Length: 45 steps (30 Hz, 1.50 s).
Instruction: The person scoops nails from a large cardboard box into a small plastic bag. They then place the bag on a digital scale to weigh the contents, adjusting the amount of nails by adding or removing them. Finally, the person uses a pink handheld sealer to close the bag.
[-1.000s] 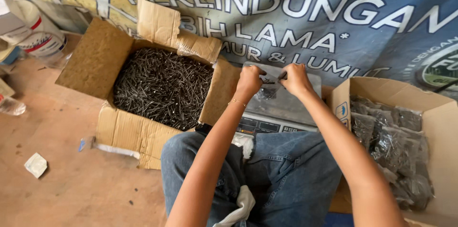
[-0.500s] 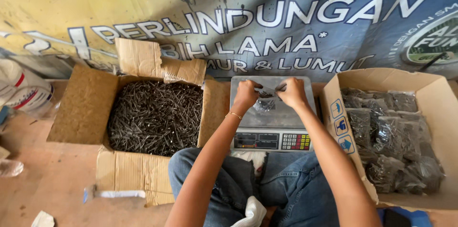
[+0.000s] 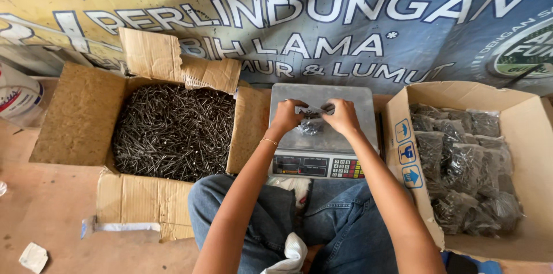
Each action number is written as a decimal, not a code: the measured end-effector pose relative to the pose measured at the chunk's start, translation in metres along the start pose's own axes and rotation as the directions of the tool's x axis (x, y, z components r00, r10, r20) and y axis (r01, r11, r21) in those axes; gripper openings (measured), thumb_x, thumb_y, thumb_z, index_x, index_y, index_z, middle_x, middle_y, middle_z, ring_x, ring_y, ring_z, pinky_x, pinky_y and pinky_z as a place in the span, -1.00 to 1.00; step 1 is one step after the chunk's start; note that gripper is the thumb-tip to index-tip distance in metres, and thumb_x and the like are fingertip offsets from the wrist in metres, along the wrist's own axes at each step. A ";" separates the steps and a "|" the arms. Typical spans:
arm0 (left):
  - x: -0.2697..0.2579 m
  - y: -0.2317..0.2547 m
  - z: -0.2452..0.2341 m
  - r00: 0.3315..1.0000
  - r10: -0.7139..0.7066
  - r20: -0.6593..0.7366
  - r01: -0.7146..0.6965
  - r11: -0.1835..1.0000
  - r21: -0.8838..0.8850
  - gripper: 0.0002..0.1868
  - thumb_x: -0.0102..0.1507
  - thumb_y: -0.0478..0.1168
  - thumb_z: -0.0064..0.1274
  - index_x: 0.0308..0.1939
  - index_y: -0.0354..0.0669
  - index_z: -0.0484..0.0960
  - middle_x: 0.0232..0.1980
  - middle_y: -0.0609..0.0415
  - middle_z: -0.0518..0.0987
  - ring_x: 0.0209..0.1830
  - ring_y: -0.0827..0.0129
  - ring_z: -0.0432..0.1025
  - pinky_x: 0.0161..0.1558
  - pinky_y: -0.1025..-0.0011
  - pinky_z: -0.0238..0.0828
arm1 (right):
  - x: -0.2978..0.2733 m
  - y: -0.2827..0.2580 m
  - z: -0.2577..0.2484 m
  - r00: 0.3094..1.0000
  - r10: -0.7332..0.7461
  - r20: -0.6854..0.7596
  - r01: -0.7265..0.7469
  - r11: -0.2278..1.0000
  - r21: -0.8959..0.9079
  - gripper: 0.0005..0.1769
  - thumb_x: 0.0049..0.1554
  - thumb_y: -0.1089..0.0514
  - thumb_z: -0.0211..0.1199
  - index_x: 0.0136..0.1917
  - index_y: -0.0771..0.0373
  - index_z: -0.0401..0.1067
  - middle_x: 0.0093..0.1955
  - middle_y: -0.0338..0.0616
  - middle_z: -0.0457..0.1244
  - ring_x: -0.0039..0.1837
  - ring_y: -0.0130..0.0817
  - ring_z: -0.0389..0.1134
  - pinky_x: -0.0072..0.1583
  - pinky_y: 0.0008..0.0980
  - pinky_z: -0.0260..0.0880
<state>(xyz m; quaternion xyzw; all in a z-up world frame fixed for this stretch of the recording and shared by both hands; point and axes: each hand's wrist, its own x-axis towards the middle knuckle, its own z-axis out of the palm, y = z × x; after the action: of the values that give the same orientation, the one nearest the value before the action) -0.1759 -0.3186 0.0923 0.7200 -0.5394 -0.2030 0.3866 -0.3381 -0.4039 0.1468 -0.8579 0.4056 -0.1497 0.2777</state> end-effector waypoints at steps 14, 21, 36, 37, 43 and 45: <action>0.010 -0.004 0.023 0.963 -0.265 -0.039 0.261 0.961 -0.086 -0.68 0.03 -0.34 0.01 -0.20 0.12 0.65 -0.29 -0.05 0.58 -0.26 0.08 0.50 -0.21 0.26 0.53 | 0.014 0.007 0.017 0.992 0.038 -0.123 -0.030 0.998 0.063 -0.90 -0.12 0.19 0.26 -0.27 0.20 0.50 -0.44 -0.17 0.30 -0.21 -0.19 0.38 -0.10 -0.27 0.44; -0.006 0.024 -0.004 0.977 -0.187 -0.105 0.165 0.968 -0.187 -0.66 0.06 -0.47 -0.06 -0.16 -0.09 0.65 -0.20 -0.20 0.55 -0.29 -0.01 0.50 -0.33 0.28 0.55 | 0.009 -0.007 0.005 0.990 0.015 -0.141 0.014 0.979 0.203 -0.86 -0.10 0.34 0.21 -0.21 0.29 0.51 -0.42 -0.04 0.30 -0.39 -0.33 0.35 -0.28 -0.43 0.39; 0.008 -0.024 0.019 0.984 -0.082 -0.159 0.078 0.996 -0.033 -0.78 0.03 -0.23 0.05 -0.25 0.06 0.65 -0.21 0.07 0.56 -0.13 0.10 0.46 -0.10 0.21 0.47 | 0.012 -0.011 0.016 0.994 0.005 -0.113 -0.003 1.000 0.017 -0.77 -0.11 0.08 0.28 -0.14 0.14 0.47 -0.23 -0.15 0.33 -0.02 -0.07 0.35 0.02 -0.13 0.37; 0.009 -0.024 0.020 0.984 -0.082 -0.159 0.078 0.996 -0.033 -0.78 0.03 -0.23 0.05 -0.25 0.06 0.65 -0.21 0.07 0.56 -0.13 0.10 0.46 -0.10 0.21 0.47 | 0.011 -0.011 0.015 0.994 0.005 -0.112 -0.003 1.000 0.016 -0.77 -0.11 0.08 0.28 -0.14 0.14 0.47 -0.23 -0.15 0.33 -0.02 -0.07 0.35 0.02 -0.13 0.37; 0.012 -0.023 0.019 0.984 -0.107 -0.143 0.102 0.994 -0.038 -0.79 0.05 -0.21 0.06 -0.23 0.06 0.64 -0.16 0.08 0.55 -0.14 0.07 0.47 -0.10 0.15 0.47 | 0.016 -0.005 0.021 0.990 0.027 -0.138 -0.024 0.999 0.028 -0.74 -0.11 0.06 0.30 -0.12 0.12 0.43 -0.20 -0.16 0.33 -0.01 -0.09 0.35 0.00 -0.14 0.38; 0.015 -0.025 0.019 0.982 -0.126 -0.138 0.125 0.992 -0.018 -0.78 0.04 -0.18 0.07 -0.23 0.08 0.64 -0.13 0.11 0.53 -0.11 0.08 0.47 -0.07 0.15 0.47 | 0.017 -0.008 0.020 0.988 0.005 -0.151 0.000 0.999 0.033 -0.74 -0.09 0.10 0.29 -0.10 0.17 0.41 -0.18 -0.08 0.32 0.00 -0.01 0.35 0.00 -0.07 0.38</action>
<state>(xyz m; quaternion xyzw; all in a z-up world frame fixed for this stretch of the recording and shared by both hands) -0.1688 -0.3363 0.0632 0.7632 -0.4638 -0.1789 0.4129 -0.3133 -0.4056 0.1364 -0.8388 0.4243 -0.2206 0.2603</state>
